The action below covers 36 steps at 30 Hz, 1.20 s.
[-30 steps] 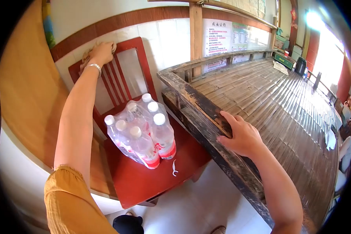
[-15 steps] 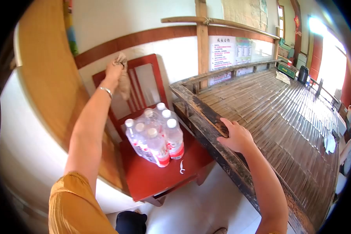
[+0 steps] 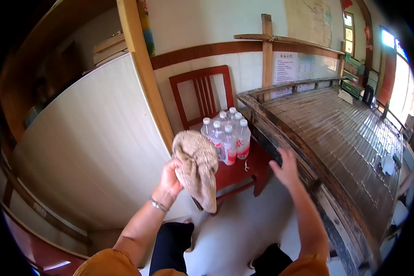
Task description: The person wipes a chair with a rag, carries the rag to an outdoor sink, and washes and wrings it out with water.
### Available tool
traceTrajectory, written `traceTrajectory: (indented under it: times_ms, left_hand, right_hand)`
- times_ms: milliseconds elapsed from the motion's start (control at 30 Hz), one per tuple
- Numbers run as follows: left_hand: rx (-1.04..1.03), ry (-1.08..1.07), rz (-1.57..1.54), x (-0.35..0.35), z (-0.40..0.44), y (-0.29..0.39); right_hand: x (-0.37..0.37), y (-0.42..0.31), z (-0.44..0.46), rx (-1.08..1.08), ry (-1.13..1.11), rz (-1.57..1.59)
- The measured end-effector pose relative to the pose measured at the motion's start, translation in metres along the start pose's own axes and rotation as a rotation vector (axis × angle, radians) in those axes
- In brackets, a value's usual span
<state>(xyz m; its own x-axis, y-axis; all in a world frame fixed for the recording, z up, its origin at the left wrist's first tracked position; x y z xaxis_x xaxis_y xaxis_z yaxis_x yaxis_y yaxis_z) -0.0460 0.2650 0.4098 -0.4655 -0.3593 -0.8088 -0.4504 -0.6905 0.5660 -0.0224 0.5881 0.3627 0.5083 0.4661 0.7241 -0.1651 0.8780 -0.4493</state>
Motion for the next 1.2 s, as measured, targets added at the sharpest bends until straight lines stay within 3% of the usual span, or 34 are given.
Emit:
traceTrajectory:
  times_ms: [67,133,200,267,400,467,500,567,667,833,900,1000,1100,1200]
  left_hand:
    - [0.075,0.068,-0.039,0.012,-0.035,-0.033]
    - [0.134,0.120,0.001,0.027,-0.063,-0.066]
    - [0.192,0.088,-0.013,0.023,-0.086,-0.089]
    - [0.277,0.079,-0.006,0.029,-0.105,-0.114]
    - [0.303,0.069,0.026,0.035,-0.127,-0.136]
    - [0.289,0.066,0.021,0.040,-0.136,-0.145]
    - [0.299,0.070,0.015,0.041,-0.141,-0.148]
    - [0.317,0.087,-0.007,0.042,-0.146,-0.152]
    - [0.340,0.128,-0.043,0.054,-0.151,-0.164]
    - [0.299,0.183,0.039,0.062,-0.153,-0.174]
    - [0.315,0.180,0.030,0.066,-0.152,-0.180]
    - [0.346,0.179,0.044,0.074,-0.150,-0.188]
    - [0.364,0.181,0.215,0.091,-0.152,-0.200]
    - [0.478,0.242,0.366,0.108,-0.162,-0.216]
  right_hand:
    - [-0.037,-0.016,-0.061,-0.207,-0.118,0.503]
    - [-0.057,-0.069,-0.121,-0.357,-0.339,0.798]
    - [-0.075,-0.103,-0.164,-0.297,-0.470,0.916]
    - [-0.117,-0.099,-0.215,-0.484,-0.511,1.264]
    - [-0.111,-0.142,-0.252,-0.499,-0.539,1.224]
    - [-0.129,-0.154,-0.284,-0.758,-0.608,1.878]
    - [-0.127,-0.152,-0.292,-0.771,-0.602,1.879]
    - [-0.114,-0.154,-0.302,-0.502,-0.733,1.644]
    - [-0.108,-0.143,-0.307,-0.544,-0.728,1.525]
    - [-0.125,-0.106,-0.320,-0.682,-0.554,1.579]
    - [-0.121,-0.111,-0.310,-0.726,-0.403,1.760]
    - [-0.108,-0.123,-0.290,-0.591,-0.333,2.011]
    - [-0.105,-0.112,-0.286,-0.564,-0.209,2.033]
    - [-0.110,-0.103,-0.289,-0.663,-0.110,2.058]
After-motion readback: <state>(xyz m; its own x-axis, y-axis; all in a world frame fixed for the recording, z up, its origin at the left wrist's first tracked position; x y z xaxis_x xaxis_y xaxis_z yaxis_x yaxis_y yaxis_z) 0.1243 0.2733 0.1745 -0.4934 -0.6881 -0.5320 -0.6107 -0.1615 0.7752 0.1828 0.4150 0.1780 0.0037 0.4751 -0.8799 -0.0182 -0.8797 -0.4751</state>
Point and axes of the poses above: each hand's wrist, its own z-axis towards the middle knuckle, its own x-axis out of the back of the hand, y = z × x, the point moved 8 cm from there along z, towards the middle knuckle, and after that the axes turned 5 degrees about -y, right-handed, at the moved point
